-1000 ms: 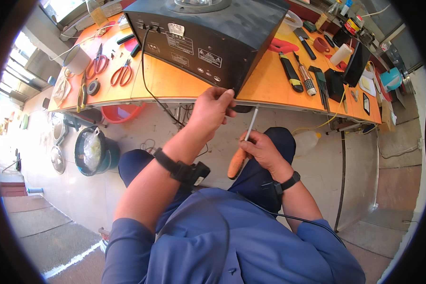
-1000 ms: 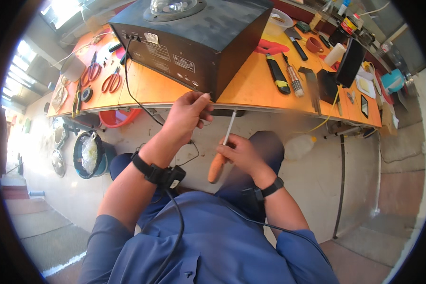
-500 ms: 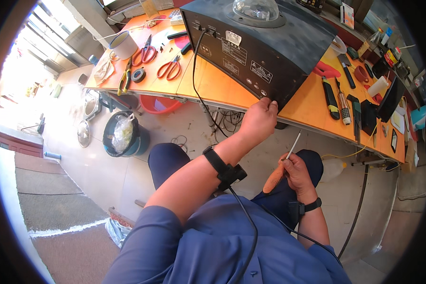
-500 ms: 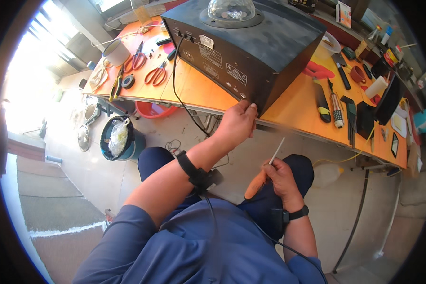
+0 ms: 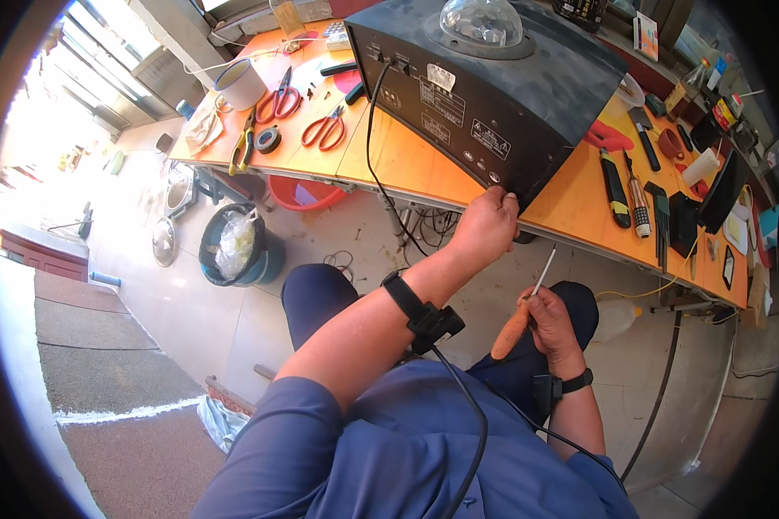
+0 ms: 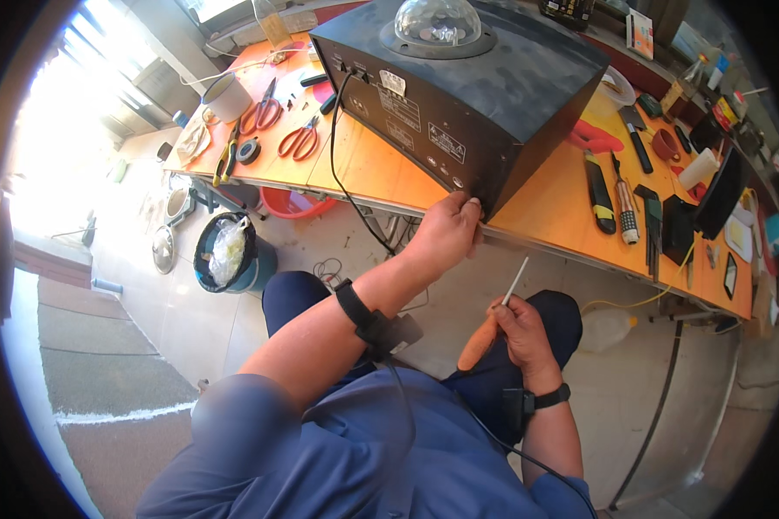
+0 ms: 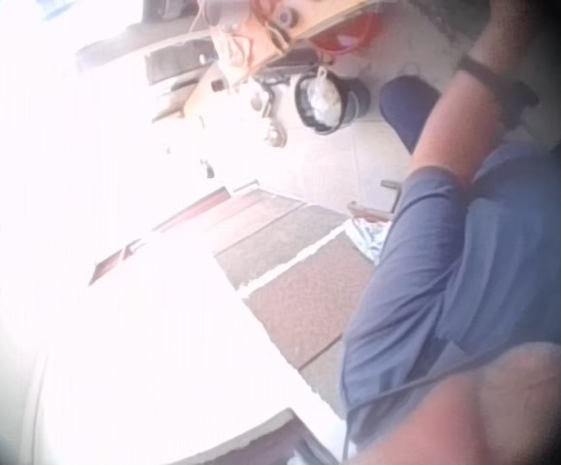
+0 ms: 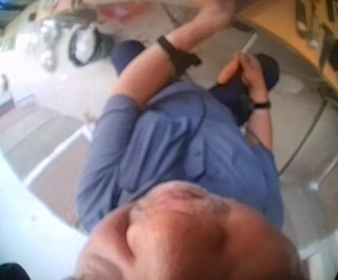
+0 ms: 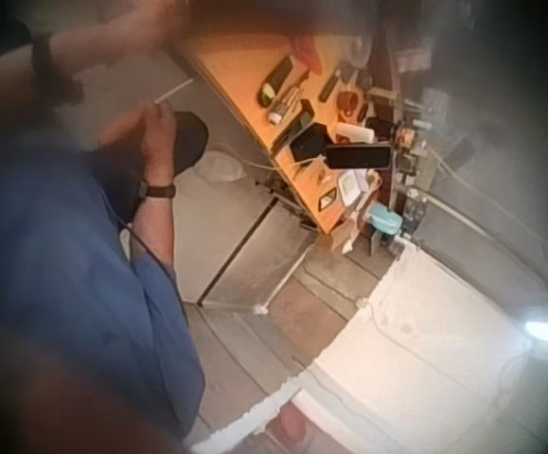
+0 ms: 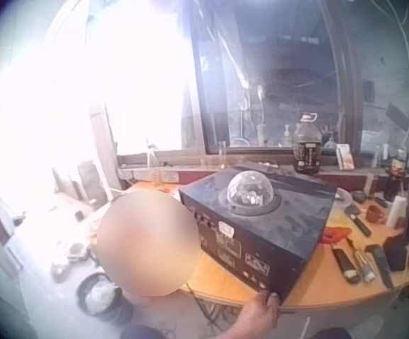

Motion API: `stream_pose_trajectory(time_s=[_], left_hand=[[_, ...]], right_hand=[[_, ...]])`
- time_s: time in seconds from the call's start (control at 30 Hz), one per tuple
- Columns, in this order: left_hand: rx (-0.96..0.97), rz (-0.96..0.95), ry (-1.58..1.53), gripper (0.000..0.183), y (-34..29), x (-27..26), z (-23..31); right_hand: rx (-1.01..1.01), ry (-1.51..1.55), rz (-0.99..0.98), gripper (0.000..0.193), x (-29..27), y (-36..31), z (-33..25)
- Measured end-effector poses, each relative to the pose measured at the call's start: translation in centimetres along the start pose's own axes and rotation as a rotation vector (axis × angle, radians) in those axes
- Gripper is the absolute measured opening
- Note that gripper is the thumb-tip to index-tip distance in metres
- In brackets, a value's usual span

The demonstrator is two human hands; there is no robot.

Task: The person uses a screwdriver to remove screws from the back panel of a black electronic device. After removing the screws, they lift off the back cover to reveal the internal circuit board and wiring.

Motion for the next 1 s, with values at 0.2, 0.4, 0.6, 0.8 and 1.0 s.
stream_pose_trajectory(time_s=[0.2, 0.4, 0.6, 0.8, 1.0], left_hand=[[0.048, 0.021, -0.056, 0.034, -0.4, 0.1, 0.3], [-0.086, -0.046, -0.154, 0.028, -0.6, 0.4, 0.0], [-0.085, -0.059, -0.248, 0.030, -0.3, 0.6, -0.3], [-0.209, -0.092, -0.313, 0.028, -0.3, 0.6, -0.8], [-0.122, -0.006, -0.282, 0.027, -1.2, 0.8, 0.1]], right_hand=[[-0.005, 0.005, 0.019, 0.029, 0.2, -0.1, -0.1], [0.019, 0.014, -0.006, 0.038, 0.1, 0.1, 0.0], [0.016, 0.003, 0.003, 0.040, 0.1, 0.1, 0.0], [0.023, -0.002, -0.003, 0.042, 0.2, 0.2, 0.0], [0.025, 0.011, 0.011, 0.036, 0.4, 0.3, -0.1]])
Point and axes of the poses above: each hand's wrist, its own y-axis towards the middle knuckle, its own x-axis out of the palm, z = x × y, the point moved 7 cm from there along y, towards the middle knuckle, and after that the axes turned 4 degrees about y, right-handed, at the moved point
